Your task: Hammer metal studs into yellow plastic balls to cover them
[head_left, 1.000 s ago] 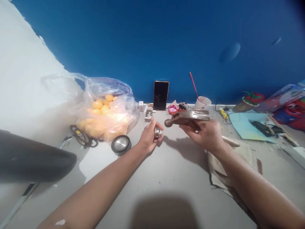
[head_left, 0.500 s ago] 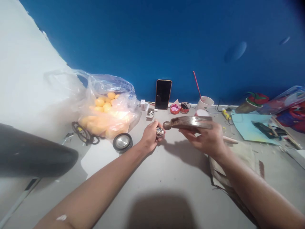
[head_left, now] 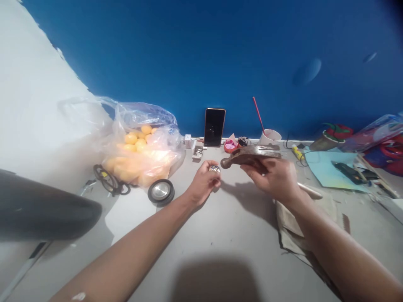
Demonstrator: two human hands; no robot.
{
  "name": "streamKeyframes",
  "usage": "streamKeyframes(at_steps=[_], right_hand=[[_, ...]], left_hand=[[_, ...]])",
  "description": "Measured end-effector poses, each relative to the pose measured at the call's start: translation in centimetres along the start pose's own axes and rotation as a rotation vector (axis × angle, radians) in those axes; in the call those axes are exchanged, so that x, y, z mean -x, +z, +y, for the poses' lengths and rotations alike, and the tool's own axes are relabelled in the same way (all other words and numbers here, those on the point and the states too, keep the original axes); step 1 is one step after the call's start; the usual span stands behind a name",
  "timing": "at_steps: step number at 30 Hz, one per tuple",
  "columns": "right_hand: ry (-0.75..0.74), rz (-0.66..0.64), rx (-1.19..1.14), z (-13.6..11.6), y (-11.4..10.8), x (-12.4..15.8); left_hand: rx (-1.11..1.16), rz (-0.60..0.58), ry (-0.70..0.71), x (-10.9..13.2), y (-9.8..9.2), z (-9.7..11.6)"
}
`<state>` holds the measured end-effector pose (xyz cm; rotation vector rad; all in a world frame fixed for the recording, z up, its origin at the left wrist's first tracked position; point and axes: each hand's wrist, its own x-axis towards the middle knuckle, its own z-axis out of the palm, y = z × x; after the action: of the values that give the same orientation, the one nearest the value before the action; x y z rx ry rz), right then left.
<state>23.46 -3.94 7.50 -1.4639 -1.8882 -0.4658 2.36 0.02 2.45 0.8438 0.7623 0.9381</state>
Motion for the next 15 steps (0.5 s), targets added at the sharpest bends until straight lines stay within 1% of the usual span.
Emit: streamKeyframes(at_steps=[3,5,7,10,15], right_hand=[[0.053,0.007,0.02,0.33,-0.01,-0.21],[0.065,-0.004,0.018,0.33,0.0,-0.27],[0.052,-0.001,0.021,0.21,0.05,-0.23],[0.008,0.002,0.025,0.01,0.31,0.0],[-0.059,-0.138,0.043,0.18,0.81,0.49]], left_hand=[[-0.323,0.044,0.104,0.23,0.04,-0.37],[-0.445,0.058,0.174,0.19,-0.01,-0.6],[-0.476,0.058,0.204,0.03,-0.09,-0.73],[-0.477,0.073,0.212,-0.28,-0.23,-0.85],[-0.479,0.044,0.202,-0.36,-0.2,-1.05]])
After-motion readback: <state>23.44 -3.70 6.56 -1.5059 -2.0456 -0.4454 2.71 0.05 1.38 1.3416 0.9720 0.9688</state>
